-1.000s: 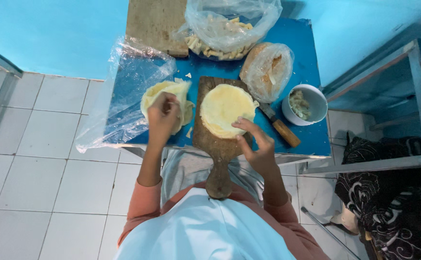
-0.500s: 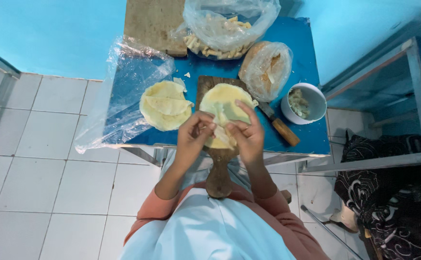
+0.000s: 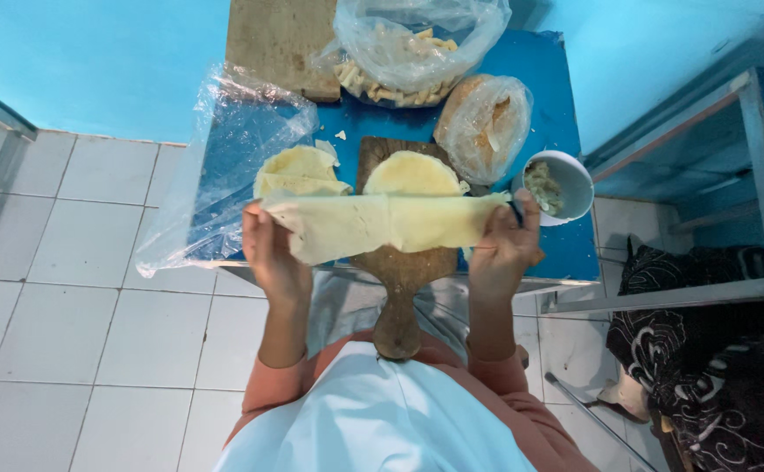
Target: The person handles a stack of thin round pancakes on a wooden board, peeling and aligning the layers by hand. They then use a knife to cut the stack into wedge portions and stack the cut pieces on the board.
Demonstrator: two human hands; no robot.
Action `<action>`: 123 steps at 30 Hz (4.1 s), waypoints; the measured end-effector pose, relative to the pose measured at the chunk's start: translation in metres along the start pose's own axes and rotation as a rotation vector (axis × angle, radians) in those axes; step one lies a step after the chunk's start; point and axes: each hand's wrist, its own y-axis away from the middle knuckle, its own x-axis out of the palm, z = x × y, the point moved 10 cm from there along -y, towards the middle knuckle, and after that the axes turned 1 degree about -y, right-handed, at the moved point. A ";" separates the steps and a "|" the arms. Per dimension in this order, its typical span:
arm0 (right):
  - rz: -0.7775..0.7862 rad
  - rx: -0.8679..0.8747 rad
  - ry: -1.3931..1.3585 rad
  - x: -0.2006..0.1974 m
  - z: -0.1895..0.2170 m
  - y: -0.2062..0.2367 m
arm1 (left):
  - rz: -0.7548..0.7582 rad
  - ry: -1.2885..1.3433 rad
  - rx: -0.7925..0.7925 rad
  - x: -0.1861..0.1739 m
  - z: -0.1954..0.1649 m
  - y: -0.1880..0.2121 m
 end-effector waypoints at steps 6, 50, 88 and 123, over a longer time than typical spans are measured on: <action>-0.025 -0.161 0.131 -0.003 0.053 -0.006 | 0.003 -0.303 0.162 -0.008 -0.022 -0.032; 0.934 -0.190 1.273 0.109 -0.007 -0.005 | 1.089 -1.347 0.434 0.148 0.075 -0.010; 0.730 -0.219 1.166 0.095 0.008 0.021 | 0.793 -1.430 0.428 0.093 0.049 -0.014; 0.617 0.337 0.560 0.060 -0.019 -0.031 | 0.837 -1.078 0.499 0.190 0.029 -0.011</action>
